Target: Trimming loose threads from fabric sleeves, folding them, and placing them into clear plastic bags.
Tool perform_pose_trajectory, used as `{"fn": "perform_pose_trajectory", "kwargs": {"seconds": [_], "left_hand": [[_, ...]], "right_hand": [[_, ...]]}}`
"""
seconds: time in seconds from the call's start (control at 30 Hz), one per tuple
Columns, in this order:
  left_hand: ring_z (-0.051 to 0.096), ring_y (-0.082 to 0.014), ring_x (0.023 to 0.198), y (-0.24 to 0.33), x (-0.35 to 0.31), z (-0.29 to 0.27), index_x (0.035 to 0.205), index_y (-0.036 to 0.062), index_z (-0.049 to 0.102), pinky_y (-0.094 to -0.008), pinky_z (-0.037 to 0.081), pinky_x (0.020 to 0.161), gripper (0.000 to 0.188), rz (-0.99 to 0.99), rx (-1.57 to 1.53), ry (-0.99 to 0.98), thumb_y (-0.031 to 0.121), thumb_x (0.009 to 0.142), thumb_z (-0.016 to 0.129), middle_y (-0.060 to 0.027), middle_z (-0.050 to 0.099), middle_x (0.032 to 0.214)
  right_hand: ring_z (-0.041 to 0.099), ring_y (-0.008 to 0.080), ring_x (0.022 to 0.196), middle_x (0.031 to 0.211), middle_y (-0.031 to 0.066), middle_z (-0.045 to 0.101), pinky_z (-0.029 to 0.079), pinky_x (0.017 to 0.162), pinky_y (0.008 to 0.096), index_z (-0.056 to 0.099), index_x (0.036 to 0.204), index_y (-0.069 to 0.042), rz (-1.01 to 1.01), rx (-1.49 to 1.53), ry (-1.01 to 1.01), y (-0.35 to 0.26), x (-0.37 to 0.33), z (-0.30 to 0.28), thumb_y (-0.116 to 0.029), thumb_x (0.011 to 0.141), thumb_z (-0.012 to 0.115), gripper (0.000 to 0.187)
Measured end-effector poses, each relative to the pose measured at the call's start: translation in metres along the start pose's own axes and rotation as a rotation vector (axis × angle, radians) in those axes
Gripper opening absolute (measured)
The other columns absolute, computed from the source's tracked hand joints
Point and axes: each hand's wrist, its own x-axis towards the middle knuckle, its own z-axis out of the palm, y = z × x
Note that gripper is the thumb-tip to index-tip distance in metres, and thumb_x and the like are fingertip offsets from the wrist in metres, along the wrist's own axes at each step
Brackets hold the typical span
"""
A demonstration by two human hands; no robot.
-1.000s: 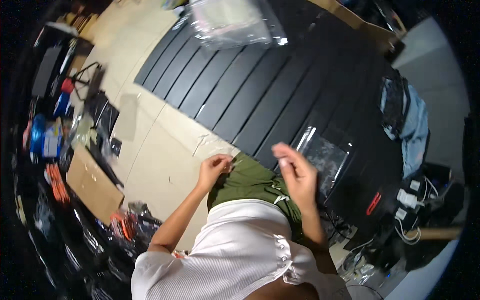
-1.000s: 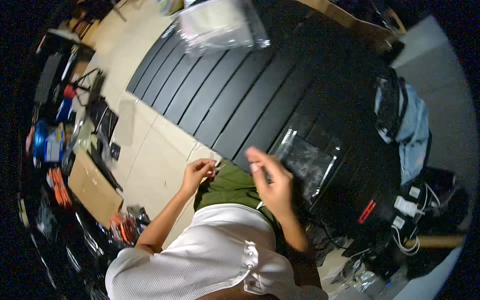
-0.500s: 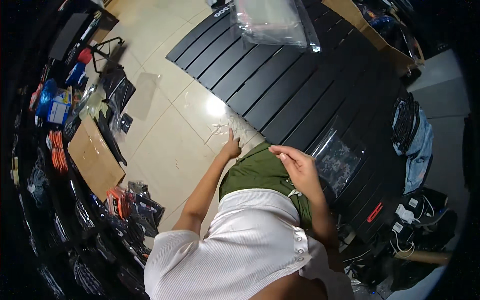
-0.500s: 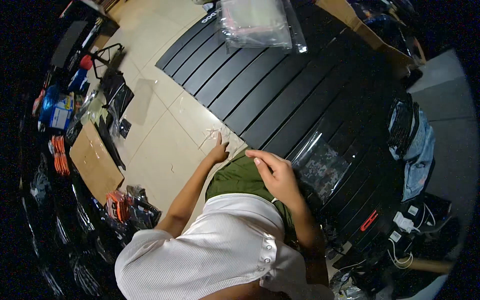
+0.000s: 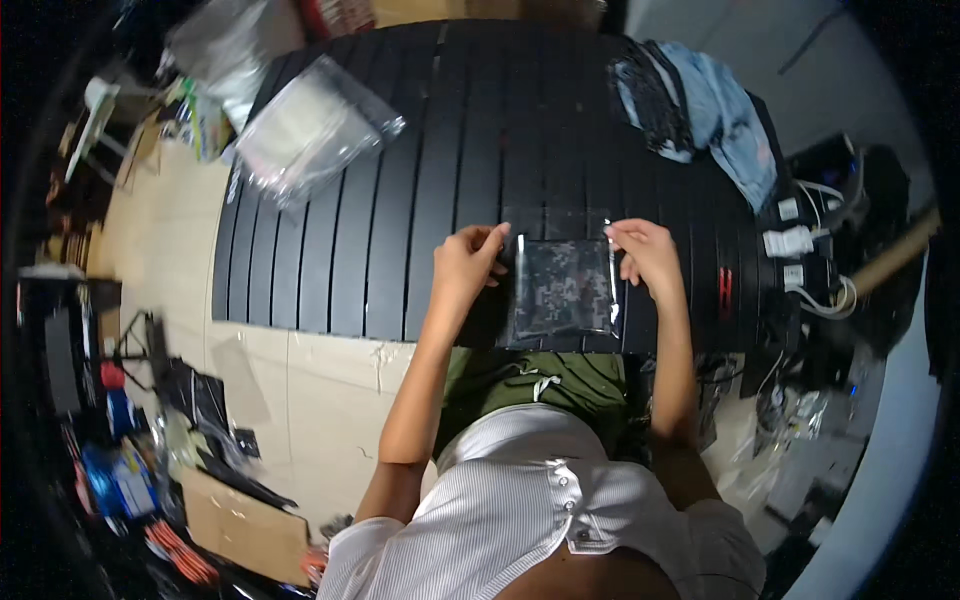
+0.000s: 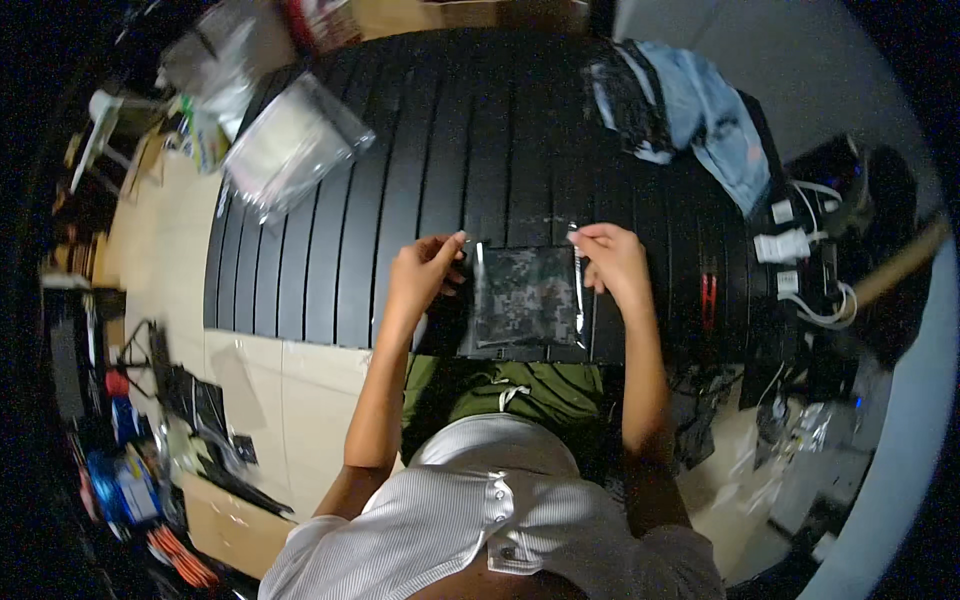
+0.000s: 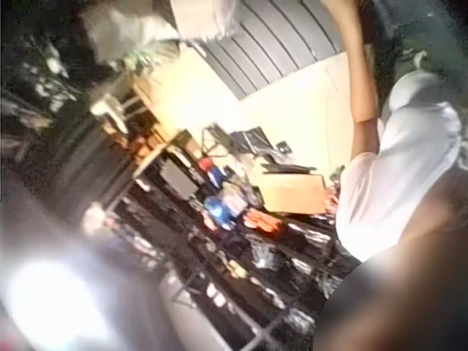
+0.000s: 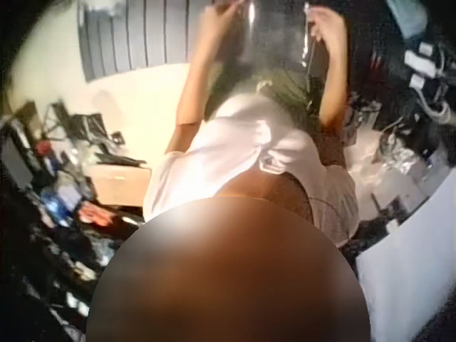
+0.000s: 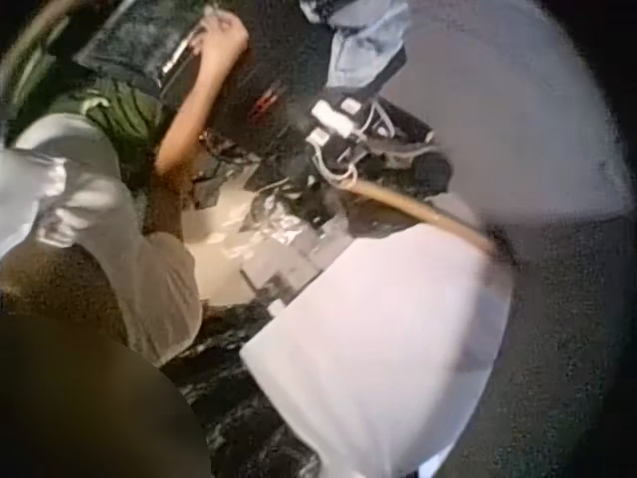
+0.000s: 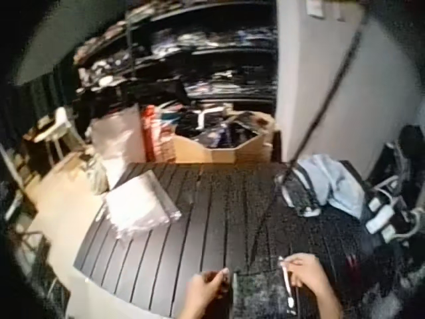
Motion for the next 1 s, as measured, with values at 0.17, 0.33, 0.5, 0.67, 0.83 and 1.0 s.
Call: {"fn": "perform_pose_trajectory", "kwargs": {"seconds": [0.17,0.33,0.5,0.67,0.83,1.0], "left_hand": [[0.061,-0.009,0.057,0.011,0.025,0.009,0.096,0.0007,0.064,-0.0197,0.045,0.047,0.022,0.023,0.024,-0.1,0.019,0.084,0.061,-0.0043,0.065,0.078],[0.063,-0.0097,0.065,0.01,0.036,0.002,0.095,0.0001,0.062,-0.0192,0.047,0.053,0.018,-0.102,-0.141,-0.187,0.015,0.086,0.058,-0.0043,0.065,0.078],[0.064,-0.0121,0.066,0.019,0.039,0.008,0.091,-0.0014,0.061,-0.02,0.049,0.054,0.014,-0.085,-0.116,-0.189,0.011,0.085,0.058,-0.0046,0.064,0.077],[0.065,-0.0141,0.069,0.02,0.041,0.008,0.091,-0.0019,0.061,-0.0211,0.052,0.058,0.012,-0.052,-0.116,-0.15,0.008,0.085,0.056,-0.0062,0.064,0.078],[0.065,-0.0159,0.074,0.016,0.045,0.008,0.09,-0.0027,0.061,-0.0228,0.053,0.064,0.011,-0.047,-0.185,-0.143,0.005,0.085,0.055,-0.0078,0.064,0.081],[0.065,-0.0164,0.077,0.011,0.045,0.008,0.089,-0.0028,0.06,-0.0239,0.053,0.068,0.01,-0.053,-0.252,-0.132,0.004,0.085,0.055,-0.0085,0.064,0.082]], "right_hand": [[0.054,0.011,0.04,0.06,0.0068,0.058,0.036,0.031,0.0211,0.06,0.082,0.003,0.028,0.028,-0.067,0.01,0.017,-0.006,-0.011,0.079,0.065,0.016],[0.063,0.0176,0.054,0.071,0.0115,0.061,0.046,0.041,0.0212,0.058,0.086,0.005,0.053,0.223,-0.111,0.01,0.026,-0.012,-0.006,0.078,0.063,0.014],[0.065,0.0196,0.058,0.074,0.0132,0.062,0.051,0.044,0.0228,0.058,0.09,0.006,0.053,0.267,-0.157,0.004,0.035,-0.012,-0.005,0.076,0.065,0.019],[0.066,0.0217,0.065,0.075,0.0136,0.063,0.055,0.054,0.0253,0.06,0.088,0.008,0.077,0.321,-0.166,0.004,0.045,-0.011,-0.004,0.076,0.064,0.017],[0.066,0.026,0.078,0.084,0.0156,0.063,0.055,0.071,0.0298,0.06,0.088,0.008,0.052,0.424,-0.15,0.01,0.042,-0.017,-0.001,0.078,0.061,0.014],[0.066,0.0255,0.077,0.084,0.0155,0.063,0.056,0.07,0.0295,0.06,0.088,0.007,0.034,0.435,-0.158,0.015,0.043,-0.016,-0.002,0.079,0.062,0.013]]}}
